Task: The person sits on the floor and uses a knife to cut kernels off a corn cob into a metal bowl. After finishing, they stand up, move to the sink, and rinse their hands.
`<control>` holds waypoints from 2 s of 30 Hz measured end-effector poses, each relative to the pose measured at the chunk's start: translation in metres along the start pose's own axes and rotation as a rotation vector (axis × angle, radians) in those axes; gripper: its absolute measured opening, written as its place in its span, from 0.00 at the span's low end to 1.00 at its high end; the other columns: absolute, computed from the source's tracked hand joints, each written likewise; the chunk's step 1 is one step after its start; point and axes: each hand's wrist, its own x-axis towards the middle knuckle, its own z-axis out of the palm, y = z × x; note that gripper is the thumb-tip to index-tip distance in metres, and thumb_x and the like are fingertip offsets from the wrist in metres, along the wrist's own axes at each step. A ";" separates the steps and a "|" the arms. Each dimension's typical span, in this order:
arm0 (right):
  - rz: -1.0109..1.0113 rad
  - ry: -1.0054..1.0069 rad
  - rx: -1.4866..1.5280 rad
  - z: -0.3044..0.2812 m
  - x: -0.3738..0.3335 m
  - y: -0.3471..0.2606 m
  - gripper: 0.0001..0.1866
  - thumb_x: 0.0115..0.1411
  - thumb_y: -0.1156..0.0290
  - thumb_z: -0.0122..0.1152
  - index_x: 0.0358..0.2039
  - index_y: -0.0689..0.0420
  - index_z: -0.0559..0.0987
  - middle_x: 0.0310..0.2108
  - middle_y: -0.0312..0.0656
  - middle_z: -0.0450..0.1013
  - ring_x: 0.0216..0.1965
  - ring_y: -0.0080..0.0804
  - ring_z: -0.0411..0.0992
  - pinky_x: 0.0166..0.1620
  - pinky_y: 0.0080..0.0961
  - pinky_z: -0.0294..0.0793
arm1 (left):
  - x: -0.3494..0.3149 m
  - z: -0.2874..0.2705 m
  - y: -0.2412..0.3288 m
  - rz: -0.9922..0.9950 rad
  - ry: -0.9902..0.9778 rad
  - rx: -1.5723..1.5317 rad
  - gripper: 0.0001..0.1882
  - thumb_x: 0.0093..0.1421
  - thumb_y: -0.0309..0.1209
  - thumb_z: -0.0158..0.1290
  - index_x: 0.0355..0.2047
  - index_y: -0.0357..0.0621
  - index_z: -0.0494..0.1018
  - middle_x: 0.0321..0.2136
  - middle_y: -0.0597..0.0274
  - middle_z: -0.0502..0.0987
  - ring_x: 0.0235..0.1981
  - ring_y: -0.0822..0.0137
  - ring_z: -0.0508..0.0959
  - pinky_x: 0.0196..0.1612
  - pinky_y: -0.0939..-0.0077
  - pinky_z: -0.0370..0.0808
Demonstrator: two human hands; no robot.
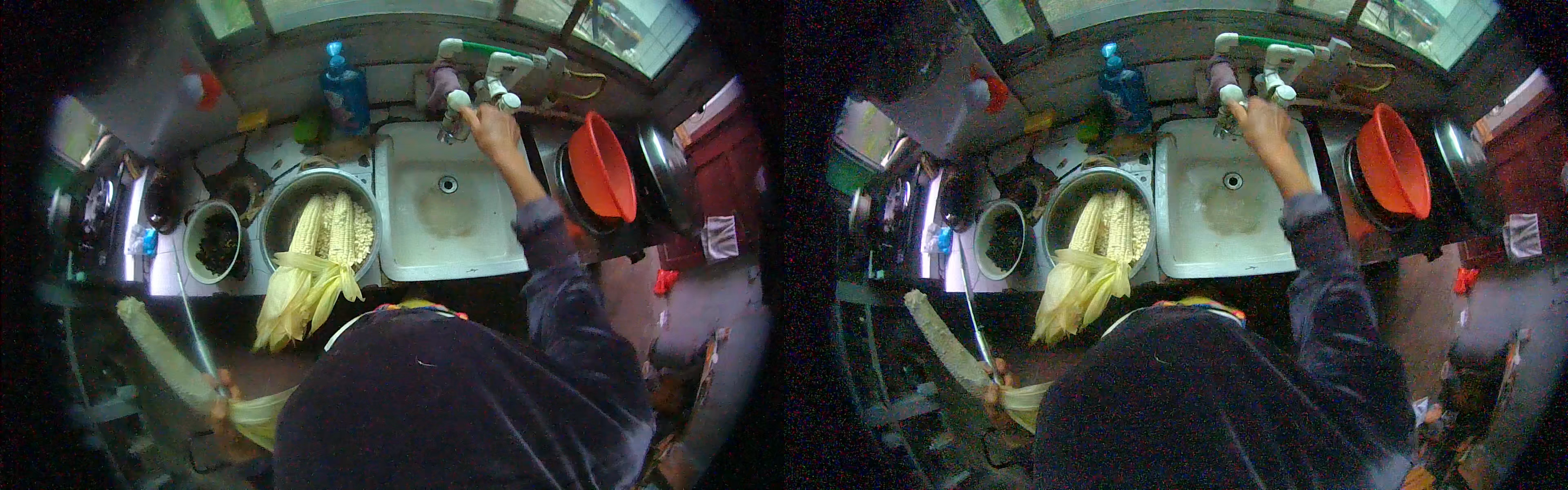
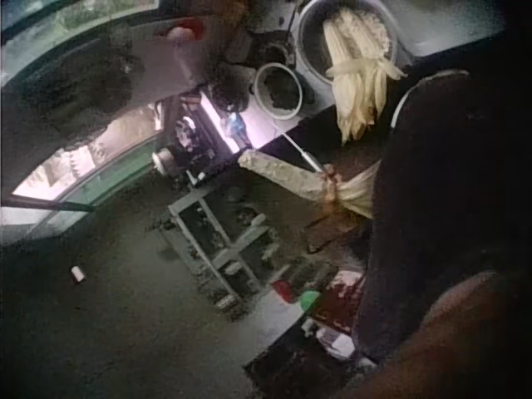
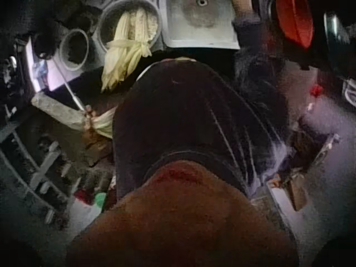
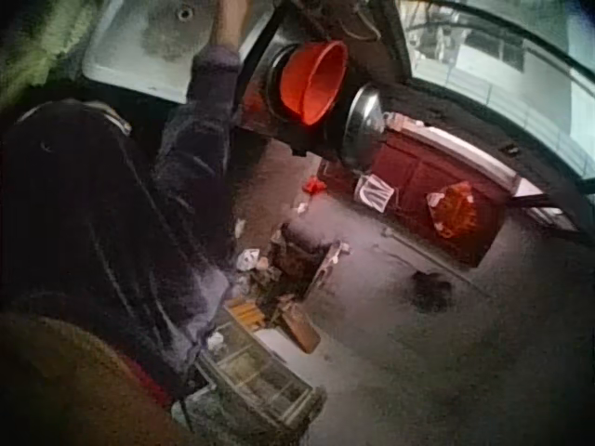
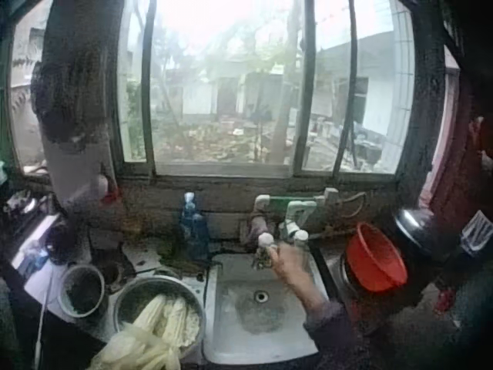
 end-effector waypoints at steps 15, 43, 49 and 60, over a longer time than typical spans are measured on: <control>-0.219 -0.316 -0.295 -0.015 0.040 -0.022 0.32 0.44 0.40 0.48 0.26 0.61 0.79 0.27 0.50 0.73 0.32 0.41 0.73 0.35 0.31 0.71 | 0.035 0.031 -0.042 0.016 0.196 0.049 0.20 0.49 0.26 0.48 0.43 0.41 0.58 0.37 0.57 0.64 0.27 0.72 0.68 0.26 0.85 0.69; -0.591 -0.223 -0.153 -0.019 0.073 0.015 0.31 0.41 0.39 0.50 0.21 0.60 0.78 0.24 0.49 0.73 0.29 0.42 0.73 0.32 0.33 0.71 | 0.051 0.135 -0.030 0.014 0.217 0.143 0.22 0.47 0.29 0.49 0.43 0.43 0.58 0.40 0.56 0.64 0.28 0.70 0.68 0.30 0.80 0.69; -0.634 -0.243 -0.192 -0.017 0.079 0.015 0.32 0.42 0.39 0.51 0.20 0.60 0.78 0.24 0.50 0.73 0.29 0.42 0.73 0.32 0.33 0.71 | 0.059 0.166 -0.033 -0.023 0.236 0.202 0.22 0.45 0.30 0.51 0.41 0.43 0.58 0.34 0.56 0.63 0.27 0.71 0.67 0.27 0.83 0.67; -0.463 -0.088 -0.039 -0.046 0.063 0.004 0.32 0.44 0.37 0.49 0.18 0.58 0.77 0.21 0.49 0.72 0.25 0.43 0.72 0.27 0.32 0.70 | 0.049 0.158 -0.044 0.094 0.493 0.292 0.27 0.45 0.32 0.51 0.46 0.42 0.56 0.39 0.54 0.63 0.39 0.66 0.67 0.38 0.80 0.67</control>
